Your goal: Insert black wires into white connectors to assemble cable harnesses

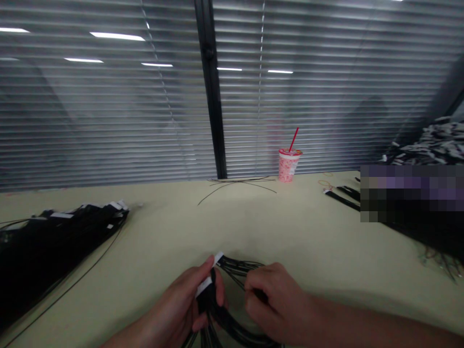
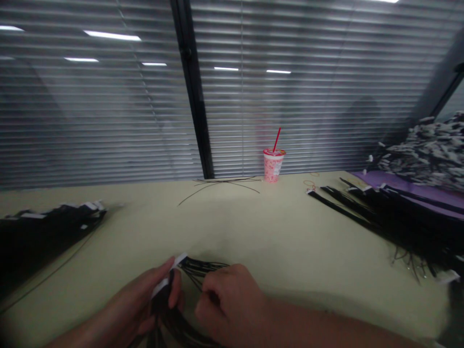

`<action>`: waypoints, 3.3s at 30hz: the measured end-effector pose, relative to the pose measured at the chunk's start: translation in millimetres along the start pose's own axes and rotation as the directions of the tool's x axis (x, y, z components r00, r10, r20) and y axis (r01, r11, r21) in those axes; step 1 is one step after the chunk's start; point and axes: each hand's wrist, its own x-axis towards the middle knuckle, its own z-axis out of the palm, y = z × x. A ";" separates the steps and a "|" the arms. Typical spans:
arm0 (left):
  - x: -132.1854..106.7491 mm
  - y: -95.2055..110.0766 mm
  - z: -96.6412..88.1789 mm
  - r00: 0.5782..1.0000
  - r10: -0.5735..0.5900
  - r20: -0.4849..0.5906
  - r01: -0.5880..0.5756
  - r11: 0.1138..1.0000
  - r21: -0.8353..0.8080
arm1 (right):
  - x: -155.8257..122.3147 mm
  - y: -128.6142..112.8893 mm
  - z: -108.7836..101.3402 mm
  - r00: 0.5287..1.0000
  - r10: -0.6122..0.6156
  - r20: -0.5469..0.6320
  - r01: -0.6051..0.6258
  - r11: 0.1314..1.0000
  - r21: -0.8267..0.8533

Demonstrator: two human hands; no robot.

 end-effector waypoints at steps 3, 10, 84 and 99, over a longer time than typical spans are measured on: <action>-0.2 0.1 0.7 1.000 0.003 -0.001 -0.003 1.000 0.002 | -0.5 1.0 0.6 1.000 -0.009 -0.008 0.009 1.000 -0.001; -1.5 1.4 1.0 0.999 0.031 0.029 -0.031 1.000 -0.003 | -1.4 -1.0 1.9 1.000 -0.028 -0.012 0.028 1.000 -0.005; -4.0 -0.1 5.5 0.985 0.017 0.171 -0.025 0.999 0.046 | 7.0 -14.4 -5.7 0.996 0.001 0.091 -0.014 0.990 0.142; -3.7 1.7 5.7 0.987 -0.011 0.162 0.010 1.000 0.008 | 7.9 -14.3 -8.6 0.986 0.094 0.137 -0.102 0.993 0.054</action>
